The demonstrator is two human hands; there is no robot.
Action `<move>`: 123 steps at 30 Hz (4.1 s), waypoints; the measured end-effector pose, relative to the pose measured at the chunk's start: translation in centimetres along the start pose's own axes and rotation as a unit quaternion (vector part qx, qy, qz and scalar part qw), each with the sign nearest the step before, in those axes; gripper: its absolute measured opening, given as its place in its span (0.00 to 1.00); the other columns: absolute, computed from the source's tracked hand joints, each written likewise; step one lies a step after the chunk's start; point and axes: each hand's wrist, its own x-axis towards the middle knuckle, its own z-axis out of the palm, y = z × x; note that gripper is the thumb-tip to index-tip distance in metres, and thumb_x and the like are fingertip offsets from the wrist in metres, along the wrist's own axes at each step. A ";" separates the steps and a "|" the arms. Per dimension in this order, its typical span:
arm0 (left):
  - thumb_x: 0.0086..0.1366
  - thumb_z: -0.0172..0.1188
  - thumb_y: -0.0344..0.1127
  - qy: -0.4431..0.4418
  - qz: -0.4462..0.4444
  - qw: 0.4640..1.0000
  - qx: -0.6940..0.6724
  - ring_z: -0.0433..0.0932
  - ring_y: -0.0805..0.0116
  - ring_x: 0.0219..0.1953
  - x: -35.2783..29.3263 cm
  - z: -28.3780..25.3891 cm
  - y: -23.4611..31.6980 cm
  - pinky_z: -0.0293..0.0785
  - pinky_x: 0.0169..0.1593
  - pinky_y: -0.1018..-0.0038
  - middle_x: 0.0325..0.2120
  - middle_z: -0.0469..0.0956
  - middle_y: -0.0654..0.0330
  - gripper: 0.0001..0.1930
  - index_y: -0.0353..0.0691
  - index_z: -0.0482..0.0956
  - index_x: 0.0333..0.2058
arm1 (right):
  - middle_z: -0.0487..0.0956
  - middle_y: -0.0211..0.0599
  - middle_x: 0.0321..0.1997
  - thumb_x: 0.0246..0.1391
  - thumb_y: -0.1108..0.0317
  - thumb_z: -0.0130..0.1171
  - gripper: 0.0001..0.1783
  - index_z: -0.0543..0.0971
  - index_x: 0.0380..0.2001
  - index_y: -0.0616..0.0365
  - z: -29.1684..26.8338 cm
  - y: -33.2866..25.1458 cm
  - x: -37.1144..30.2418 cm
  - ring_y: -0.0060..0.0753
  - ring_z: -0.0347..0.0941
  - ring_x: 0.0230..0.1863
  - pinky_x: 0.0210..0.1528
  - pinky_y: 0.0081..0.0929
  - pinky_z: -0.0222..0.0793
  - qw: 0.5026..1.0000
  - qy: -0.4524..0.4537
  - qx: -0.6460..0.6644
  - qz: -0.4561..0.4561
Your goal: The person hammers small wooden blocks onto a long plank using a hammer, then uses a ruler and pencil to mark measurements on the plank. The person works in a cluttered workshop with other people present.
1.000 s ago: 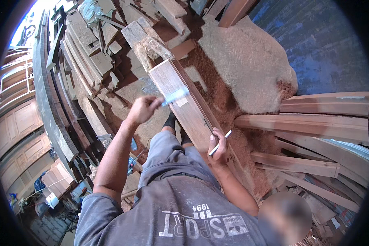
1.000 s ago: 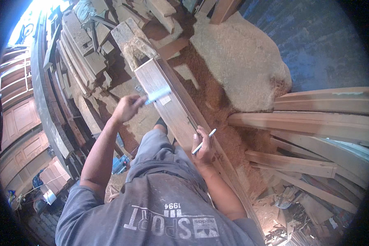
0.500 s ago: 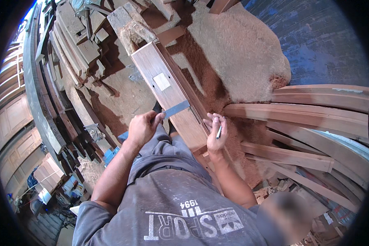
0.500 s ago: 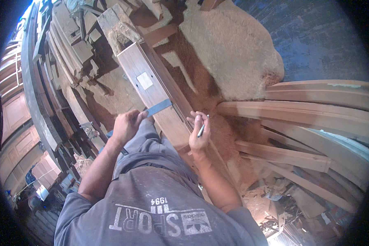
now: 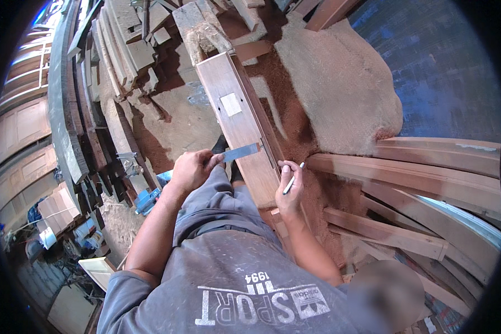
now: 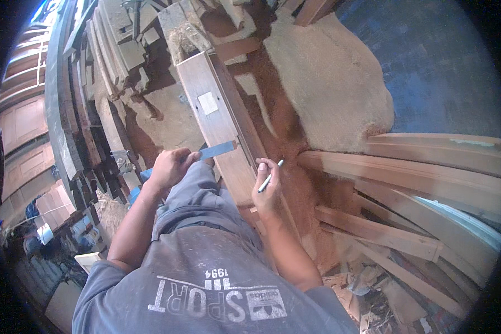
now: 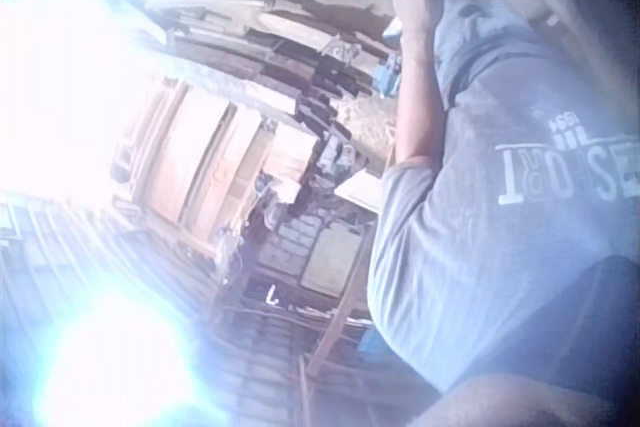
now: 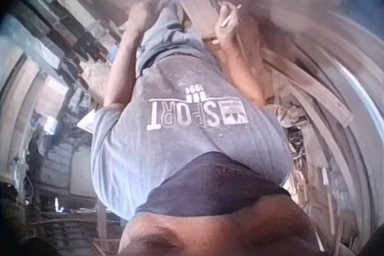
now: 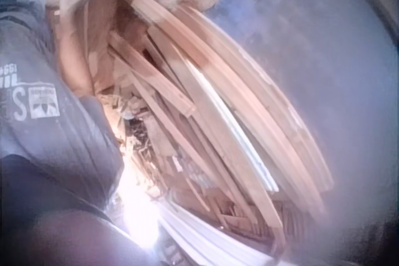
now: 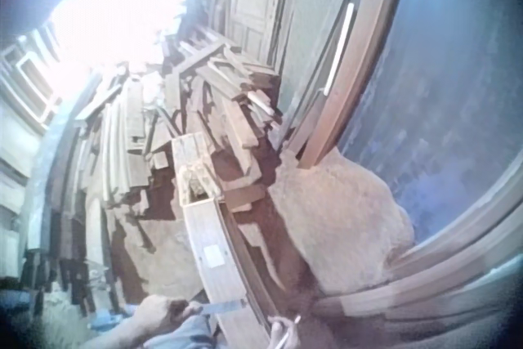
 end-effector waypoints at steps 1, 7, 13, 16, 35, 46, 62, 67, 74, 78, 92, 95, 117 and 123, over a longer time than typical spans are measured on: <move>0.73 0.61 0.58 -0.007 0.000 1.000 0.007 0.82 0.39 0.31 -0.1 0.0 0.2 0.77 0.36 0.51 0.24 0.81 0.42 0.25 0.38 0.87 0.35 | 0.84 0.46 0.49 0.77 0.65 0.50 0.12 0.76 0.51 0.64 0.1 0.2 -0.1 0.36 0.80 0.52 0.59 0.35 0.74 1.000 0.006 0.003 0.002; 0.72 0.61 0.59 -0.002 0.008 1.000 -0.014 0.83 0.38 0.32 -0.3 0.3 0.0 0.78 0.38 0.51 0.25 0.81 0.41 0.26 0.37 0.87 0.36 | 0.85 0.45 0.47 0.76 0.66 0.52 0.12 0.78 0.48 0.64 -0.2 0.5 -0.1 0.38 0.82 0.49 0.55 0.36 0.78 0.999 0.025 -0.012 -0.027; 0.71 0.60 0.60 -0.002 0.002 1.000 0.002 0.85 0.41 0.36 0.1 -0.2 -1.4 0.80 0.41 0.51 0.31 0.85 0.46 0.22 0.47 0.89 0.39 | 0.84 0.43 0.45 0.77 0.64 0.50 0.14 0.79 0.47 0.65 -0.2 0.2 -0.1 0.37 0.81 0.49 0.56 0.37 0.77 0.999 0.039 0.018 -0.031; 0.71 0.60 0.62 0.007 0.023 0.999 0.022 0.86 0.43 0.38 1.1 1.5 -4.1 0.82 0.43 0.52 0.33 0.87 0.49 0.22 0.50 0.90 0.41 | 0.83 0.42 0.45 0.77 0.62 0.50 0.16 0.79 0.46 0.65 -0.1 0.0 -0.3 0.36 0.81 0.47 0.55 0.36 0.77 0.998 0.044 -0.015 -0.051; 0.72 0.56 0.64 -0.105 0.044 0.992 0.047 0.85 0.40 0.39 -0.3 -0.1 -0.4 0.80 0.43 0.49 0.31 0.86 0.47 0.25 0.47 0.86 0.37 | 0.88 0.42 0.40 0.76 0.61 0.52 0.15 0.79 0.42 0.63 -3.5 1.4 3.8 0.32 0.84 0.43 0.52 0.31 0.77 0.993 0.073 0.069 0.054; 0.72 0.59 0.61 -0.061 0.043 0.997 0.018 0.84 0.40 0.33 -0.9 0.1 0.0 0.80 0.39 0.51 0.25 0.83 0.46 0.25 0.43 0.88 0.36 | 0.86 0.45 0.46 0.76 0.64 0.53 0.12 0.78 0.46 0.64 -1.0 1.5 -0.1 0.35 0.82 0.51 0.58 0.34 0.77 0.997 0.004 0.050 0.061; 0.73 0.57 0.62 -0.083 0.001 0.996 0.032 0.85 0.42 0.37 -0.6 -0.9 0.5 0.80 0.42 0.52 0.29 0.86 0.46 0.26 0.43 0.89 0.40 | 0.84 0.46 0.47 0.74 0.65 0.54 0.11 0.79 0.47 0.63 -0.9 -0.5 -0.9 0.44 0.81 0.50 0.56 0.39 0.75 1.000 -0.008 -0.023 -0.016; 0.73 0.59 0.60 -0.078 -0.017 0.997 -0.002 0.83 0.38 0.35 -0.2 -1.9 0.6 0.78 0.41 0.50 0.27 0.82 0.40 0.28 0.37 0.86 0.36 | 0.84 0.47 0.47 0.74 0.65 0.54 0.11 0.79 0.47 0.64 -0.7 -0.4 -1.0 0.44 0.82 0.49 0.56 0.39 0.75 1.000 -0.001 -0.026 -0.008; 0.73 0.61 0.58 -0.091 -0.021 0.996 0.001 0.83 0.38 0.35 0.3 -2.3 0.9 0.77 0.41 0.51 0.28 0.82 0.40 0.26 0.36 0.86 0.36 | 0.85 0.46 0.45 0.75 0.64 0.54 0.11 0.78 0.48 0.62 -0.8 -1.0 -0.9 0.43 0.82 0.49 0.54 0.39 0.76 0.999 0.003 -0.032 -0.001; 0.73 0.61 0.58 -0.084 -0.010 0.996 -0.017 0.82 0.38 0.33 0.4 -1.5 0.1 0.77 0.40 0.52 0.27 0.82 0.40 0.26 0.36 0.86 0.35 | 0.85 0.45 0.44 0.75 0.63 0.54 0.11 0.78 0.48 0.61 -0.7 -1.1 -0.8 0.42 0.82 0.49 0.53 0.39 0.76 0.999 0.007 -0.032 0.008; 0.72 0.61 0.58 -0.098 0.043 0.994 0.004 0.82 0.38 0.31 1.9 -2.9 -0.8 0.77 0.38 0.52 0.25 0.81 0.40 0.27 0.36 0.86 0.33 | 0.85 0.49 0.40 0.74 0.58 0.56 0.14 0.79 0.45 0.59 0.2 0.7 -0.1 0.52 0.83 0.43 0.46 0.44 0.76 0.995 0.043 -0.085 0.041; 0.72 0.60 0.59 -0.109 0.026 0.994 0.002 0.82 0.38 0.32 1.8 -3.0 -1.0 0.77 0.38 0.52 0.25 0.81 0.40 0.27 0.36 0.86 0.33 | 0.85 0.50 0.40 0.73 0.57 0.56 0.14 0.79 0.45 0.58 0.2 -1.2 0.1 0.57 0.83 0.43 0.46 0.45 0.76 0.988 0.044 -0.128 0.071; 0.73 0.61 0.57 -0.144 0.068 0.987 0.025 0.82 0.42 0.28 2.6 -2.4 -1.5 0.76 0.35 0.54 0.24 0.81 0.41 0.25 0.36 0.87 0.34 | 0.86 0.48 0.41 0.75 0.59 0.54 0.12 0.79 0.46 0.56 0.9 -0.7 0.2 0.58 0.84 0.42 0.42 0.47 0.78 0.984 0.083 -0.156 0.037; 0.73 0.61 0.57 -0.157 0.057 0.985 0.040 0.82 0.43 0.29 2.3 -2.1 -1.6 0.77 0.36 0.55 0.24 0.82 0.42 0.25 0.36 0.88 0.35 | 0.87 0.48 0.42 0.76 0.55 0.52 0.16 0.78 0.49 0.56 0.9 -1.1 0.1 0.55 0.85 0.45 0.45 0.47 0.79 0.983 0.081 -0.134 0.097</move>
